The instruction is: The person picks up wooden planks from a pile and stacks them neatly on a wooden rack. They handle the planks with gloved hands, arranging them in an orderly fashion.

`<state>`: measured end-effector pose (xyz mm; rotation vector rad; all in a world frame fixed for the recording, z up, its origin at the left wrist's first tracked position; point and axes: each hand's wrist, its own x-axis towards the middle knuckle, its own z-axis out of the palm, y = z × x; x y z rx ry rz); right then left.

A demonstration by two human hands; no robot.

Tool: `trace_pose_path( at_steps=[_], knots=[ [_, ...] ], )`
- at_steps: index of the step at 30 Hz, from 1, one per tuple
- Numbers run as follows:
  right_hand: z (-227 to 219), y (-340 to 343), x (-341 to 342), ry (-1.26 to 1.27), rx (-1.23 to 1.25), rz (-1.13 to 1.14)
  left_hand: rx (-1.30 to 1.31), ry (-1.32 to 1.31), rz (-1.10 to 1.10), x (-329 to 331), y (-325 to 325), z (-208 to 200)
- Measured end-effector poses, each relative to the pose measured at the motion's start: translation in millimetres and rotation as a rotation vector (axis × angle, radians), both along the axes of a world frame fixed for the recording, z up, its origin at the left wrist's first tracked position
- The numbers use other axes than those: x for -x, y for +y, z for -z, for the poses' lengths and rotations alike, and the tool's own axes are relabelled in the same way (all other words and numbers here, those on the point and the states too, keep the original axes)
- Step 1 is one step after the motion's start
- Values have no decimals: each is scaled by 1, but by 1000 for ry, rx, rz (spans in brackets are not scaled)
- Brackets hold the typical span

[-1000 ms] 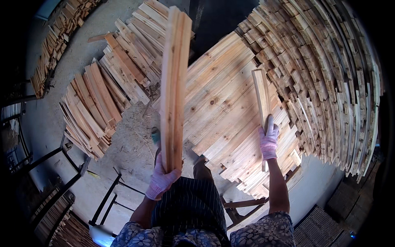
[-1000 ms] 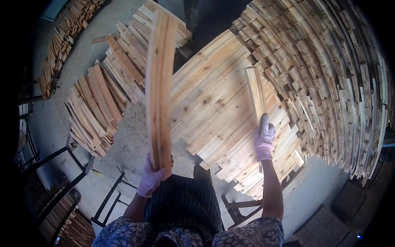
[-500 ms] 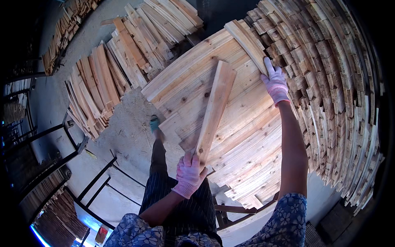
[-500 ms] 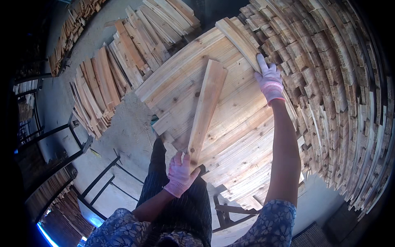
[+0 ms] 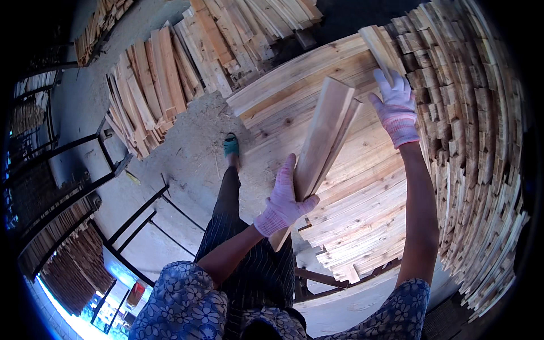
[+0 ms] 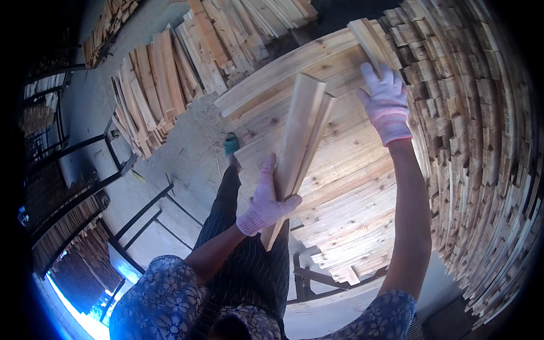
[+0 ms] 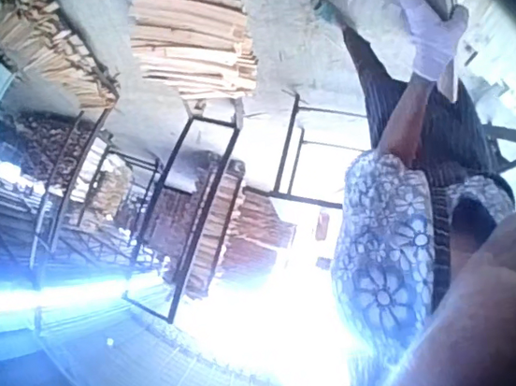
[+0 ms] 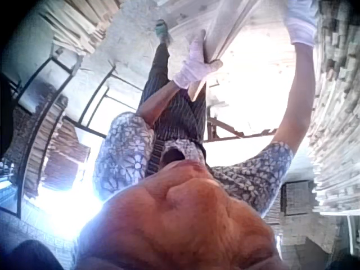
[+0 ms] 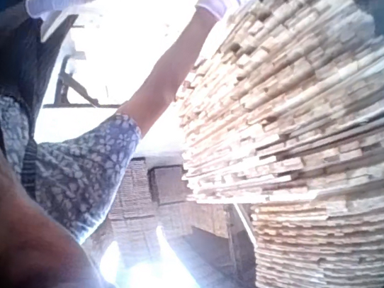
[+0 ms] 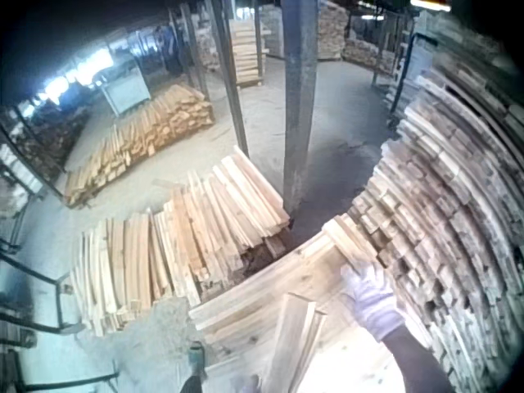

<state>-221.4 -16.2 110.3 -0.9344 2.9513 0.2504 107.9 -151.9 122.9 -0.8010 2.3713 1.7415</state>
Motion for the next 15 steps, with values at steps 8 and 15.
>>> trace_pose_path(
  at_steps=[8,15],
  knots=[
    [60,-172,-21,-1,252,-578,-818,-397,-551,-128,-157,18],
    [64,-193,-10,-2,206,-534,-596,-355,-181,-38,-128,127]
  ],
)
